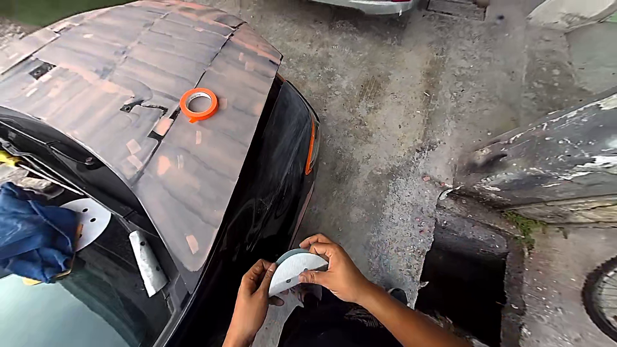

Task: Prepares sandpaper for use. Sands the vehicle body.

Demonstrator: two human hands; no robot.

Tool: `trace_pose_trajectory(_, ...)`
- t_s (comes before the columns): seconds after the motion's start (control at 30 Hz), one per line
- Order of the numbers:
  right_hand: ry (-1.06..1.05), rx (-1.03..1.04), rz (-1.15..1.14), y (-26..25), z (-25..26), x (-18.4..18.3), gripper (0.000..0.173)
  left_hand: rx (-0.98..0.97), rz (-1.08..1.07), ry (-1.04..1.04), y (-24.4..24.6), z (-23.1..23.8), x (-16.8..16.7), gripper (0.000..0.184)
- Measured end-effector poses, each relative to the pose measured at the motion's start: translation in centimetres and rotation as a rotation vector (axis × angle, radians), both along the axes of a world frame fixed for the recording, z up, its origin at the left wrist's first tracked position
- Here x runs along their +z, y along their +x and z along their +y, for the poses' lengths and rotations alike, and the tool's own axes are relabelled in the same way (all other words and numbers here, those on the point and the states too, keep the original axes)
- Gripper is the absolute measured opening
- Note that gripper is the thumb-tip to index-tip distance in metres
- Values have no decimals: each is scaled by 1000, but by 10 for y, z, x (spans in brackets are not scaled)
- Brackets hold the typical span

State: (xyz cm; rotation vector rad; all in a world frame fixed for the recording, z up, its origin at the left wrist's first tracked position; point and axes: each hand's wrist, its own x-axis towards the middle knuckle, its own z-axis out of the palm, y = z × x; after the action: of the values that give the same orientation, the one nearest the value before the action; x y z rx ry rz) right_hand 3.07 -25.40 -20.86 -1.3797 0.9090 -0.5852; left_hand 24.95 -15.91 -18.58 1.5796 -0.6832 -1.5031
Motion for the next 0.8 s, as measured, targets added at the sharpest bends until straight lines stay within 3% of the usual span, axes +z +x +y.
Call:
trace_pose_trajectory(0.1,14,-110,95,7,8,-4,34,-42,72,-11,1,8,-3,58)
trace_pose_trajectory(0.2,43,-179,28,9,16,-5,32,-100,-58,-90,-4,8,-8,34)
trace_pose_trajectory(0.27,166,-220,-139,12,20,-2,33,-69,-114,-130,-7,6,-11,31)
trace_pose_trajectory(0.37,542,-87,-563,8,16,4,66,-6,-15,-147,-8,0,-8,28)
trace_pose_trajectory(0.43,680,78,-827,8,9,-2,74,22,58,-138,-7,-7,-8,29)
trace_pose_trajectory(0.53,686,113,-726,16,-14,6,63,-32,27,-140,1,-26,-11,32)
trace_pose_trajectory(0.63,416,-101,-415,25,-70,11,42,-150,-418,-270,30,-64,-1,38)
trace_pose_trajectory(0.73,-398,-117,45,48,-160,-25,51,-111,-966,-467,84,-125,18,34)
trace_pose_trajectory(0.8,-711,-77,340,82,-200,-56,57,-117,-1204,-536,124,-171,22,36)
